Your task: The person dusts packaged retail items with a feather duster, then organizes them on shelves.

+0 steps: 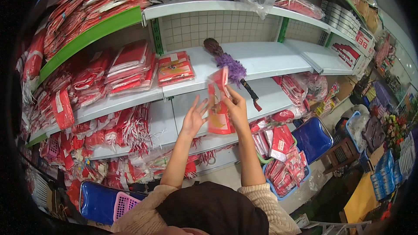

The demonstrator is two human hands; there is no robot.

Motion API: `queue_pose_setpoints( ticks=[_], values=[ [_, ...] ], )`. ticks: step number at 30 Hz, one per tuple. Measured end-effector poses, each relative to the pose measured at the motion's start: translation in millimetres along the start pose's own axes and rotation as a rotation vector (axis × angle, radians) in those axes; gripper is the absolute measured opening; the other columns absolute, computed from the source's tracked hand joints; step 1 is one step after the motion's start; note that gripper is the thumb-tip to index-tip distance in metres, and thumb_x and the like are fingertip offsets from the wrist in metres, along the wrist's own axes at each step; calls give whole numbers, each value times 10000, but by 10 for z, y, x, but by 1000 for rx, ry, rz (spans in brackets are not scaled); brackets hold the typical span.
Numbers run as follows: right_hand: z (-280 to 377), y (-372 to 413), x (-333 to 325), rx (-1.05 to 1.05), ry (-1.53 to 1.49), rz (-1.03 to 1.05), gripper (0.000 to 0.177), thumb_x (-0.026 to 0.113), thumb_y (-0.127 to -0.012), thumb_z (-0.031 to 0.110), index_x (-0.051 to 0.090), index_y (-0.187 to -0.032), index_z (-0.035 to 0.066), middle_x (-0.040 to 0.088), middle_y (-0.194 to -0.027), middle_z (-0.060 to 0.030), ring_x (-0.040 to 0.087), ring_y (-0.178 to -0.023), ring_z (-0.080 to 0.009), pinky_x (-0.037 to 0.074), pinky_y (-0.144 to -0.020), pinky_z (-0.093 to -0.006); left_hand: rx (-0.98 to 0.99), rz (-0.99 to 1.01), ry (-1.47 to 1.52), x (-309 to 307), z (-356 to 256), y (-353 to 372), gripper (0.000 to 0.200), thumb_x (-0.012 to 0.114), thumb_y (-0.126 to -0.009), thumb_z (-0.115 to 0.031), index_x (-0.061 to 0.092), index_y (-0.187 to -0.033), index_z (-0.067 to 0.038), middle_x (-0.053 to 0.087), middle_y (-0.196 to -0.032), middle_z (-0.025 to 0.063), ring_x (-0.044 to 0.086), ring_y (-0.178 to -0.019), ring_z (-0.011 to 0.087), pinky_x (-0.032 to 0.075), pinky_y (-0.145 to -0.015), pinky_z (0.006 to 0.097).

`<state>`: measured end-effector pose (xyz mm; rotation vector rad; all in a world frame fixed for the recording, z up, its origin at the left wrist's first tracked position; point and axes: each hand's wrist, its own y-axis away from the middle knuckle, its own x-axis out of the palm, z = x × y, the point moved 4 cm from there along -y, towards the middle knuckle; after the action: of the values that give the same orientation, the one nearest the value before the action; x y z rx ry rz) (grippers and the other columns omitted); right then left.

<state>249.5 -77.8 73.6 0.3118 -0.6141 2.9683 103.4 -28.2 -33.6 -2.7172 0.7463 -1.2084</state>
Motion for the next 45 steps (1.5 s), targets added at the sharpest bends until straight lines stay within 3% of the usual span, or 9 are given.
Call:
queue_pose_setpoints(
  ticks=[8,12,15,19,22,30,34,37,45],
  values=[
    [-421,199,553,-8,500,355,469,584,-863,139,462,-1311,70,582,-767,1,459,-646,-40,396,-578,-216,69,-340,132,222,137,79,748,330,-856,-661,365,-1330,-83,452,-1296,142,446,-1204,255,372,-1007,400],
    [-274,273,551,39,389,256,420,603,-842,209,540,-1229,58,578,-721,-122,492,-606,-136,422,-610,-286,162,0,375,322,-80,86,714,341,-873,-630,384,-1316,-72,481,-1260,146,490,-1149,253,407,-974,408],
    [159,146,233,-663,1002,-209,312,602,-802,119,606,-1111,76,567,-768,-86,528,-737,-227,424,-713,-345,180,191,510,379,-244,82,703,344,-877,-620,390,-1312,-69,489,-1250,146,502,-1133,251,417,-964,408],
    [517,-190,-205,-688,1436,-649,262,616,-798,191,615,-1028,66,594,-806,-155,554,-796,-333,434,-738,-421,144,189,539,372,-333,120,699,346,-878,-618,392,-1309,-70,491,-1247,143,505,-1128,248,419,-960,406],
    [-35,-536,-716,-123,1385,-273,261,596,-830,262,603,-990,55,617,-798,-201,587,-751,-400,453,-654,-478,127,175,541,342,-339,134,696,347,-879,-616,394,-1308,-70,493,-1245,142,506,-1124,247,420,-957,404],
    [-1202,302,-859,47,1129,-266,208,541,-859,173,485,-965,3,587,-696,-213,585,-642,-406,430,-556,-471,97,81,509,225,-218,104,687,350,-881,-611,399,-1303,-70,497,-1239,136,511,-1115,241,424,-950,398],
    [-1639,673,-1108,228,415,-270,353,599,-775,141,522,-1072,-33,633,-825,-171,618,-741,-318,468,-657,-396,67,45,507,167,-81,88,683,352,-882,-608,402,-1301,-70,499,-1236,134,514,-1110,239,426,-946,396],
    [-1806,826,-1396,44,497,-412,406,631,-733,149,561,-1097,-15,624,-1025,-199,581,-992,-307,416,-861,-348,43,17,506,160,20,101,680,353,-883,-606,404,-1299,-71,500,-1234,132,516,-1106,237,428,-943,394],
    [-917,1009,-1409,-157,997,-284,271,630,-720,209,630,-913,20,628,-769,-221,602,-719,-414,472,-612,-428,47,-5,494,174,78,4,672,356,-885,-601,409,-1294,-71,504,-1228,127,520,-1097,232,432,-935,388]
  ],
)
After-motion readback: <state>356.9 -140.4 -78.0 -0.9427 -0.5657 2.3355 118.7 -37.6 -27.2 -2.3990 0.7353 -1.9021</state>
